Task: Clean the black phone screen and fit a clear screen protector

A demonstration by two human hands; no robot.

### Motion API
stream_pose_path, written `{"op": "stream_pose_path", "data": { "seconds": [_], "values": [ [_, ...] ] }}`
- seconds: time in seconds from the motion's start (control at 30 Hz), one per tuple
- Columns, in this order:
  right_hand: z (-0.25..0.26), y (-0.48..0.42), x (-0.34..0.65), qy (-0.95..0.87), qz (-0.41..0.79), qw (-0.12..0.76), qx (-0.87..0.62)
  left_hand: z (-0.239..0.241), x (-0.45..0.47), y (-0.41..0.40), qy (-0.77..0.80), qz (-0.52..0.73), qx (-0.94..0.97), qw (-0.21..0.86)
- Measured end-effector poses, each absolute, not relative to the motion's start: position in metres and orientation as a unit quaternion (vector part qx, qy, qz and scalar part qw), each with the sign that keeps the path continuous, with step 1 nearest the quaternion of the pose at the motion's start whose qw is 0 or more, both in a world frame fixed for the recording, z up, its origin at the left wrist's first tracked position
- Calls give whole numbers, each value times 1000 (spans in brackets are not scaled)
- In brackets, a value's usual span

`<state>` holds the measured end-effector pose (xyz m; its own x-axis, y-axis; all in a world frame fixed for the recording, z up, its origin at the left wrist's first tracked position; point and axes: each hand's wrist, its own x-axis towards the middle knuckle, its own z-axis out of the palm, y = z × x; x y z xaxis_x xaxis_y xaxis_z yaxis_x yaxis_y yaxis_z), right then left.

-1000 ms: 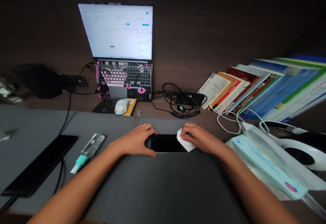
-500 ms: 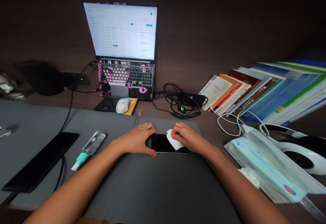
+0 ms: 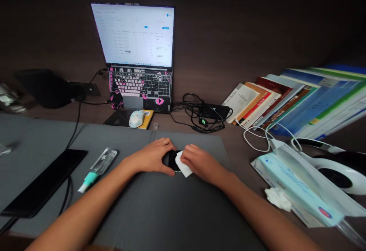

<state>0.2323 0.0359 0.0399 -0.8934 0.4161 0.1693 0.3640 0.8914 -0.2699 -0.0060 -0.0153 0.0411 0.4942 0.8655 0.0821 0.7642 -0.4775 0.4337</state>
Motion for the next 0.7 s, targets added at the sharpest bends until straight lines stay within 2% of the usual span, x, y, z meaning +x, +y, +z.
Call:
{"op": "stream_pose_path", "data": {
  "seconds": [0.17, 0.5, 0.7],
  "values": [
    [41, 21, 228, -986, 84, 107, -101, 37, -9, -14, 477, 156, 845, 185],
    [54, 33, 249, -975, 140, 112, -133, 41, -7, -14, 482, 141, 846, 182],
    [53, 20, 236, -984, 106, 88, -115, 44, -6, -15, 484, 143, 843, 184]
  ]
}}
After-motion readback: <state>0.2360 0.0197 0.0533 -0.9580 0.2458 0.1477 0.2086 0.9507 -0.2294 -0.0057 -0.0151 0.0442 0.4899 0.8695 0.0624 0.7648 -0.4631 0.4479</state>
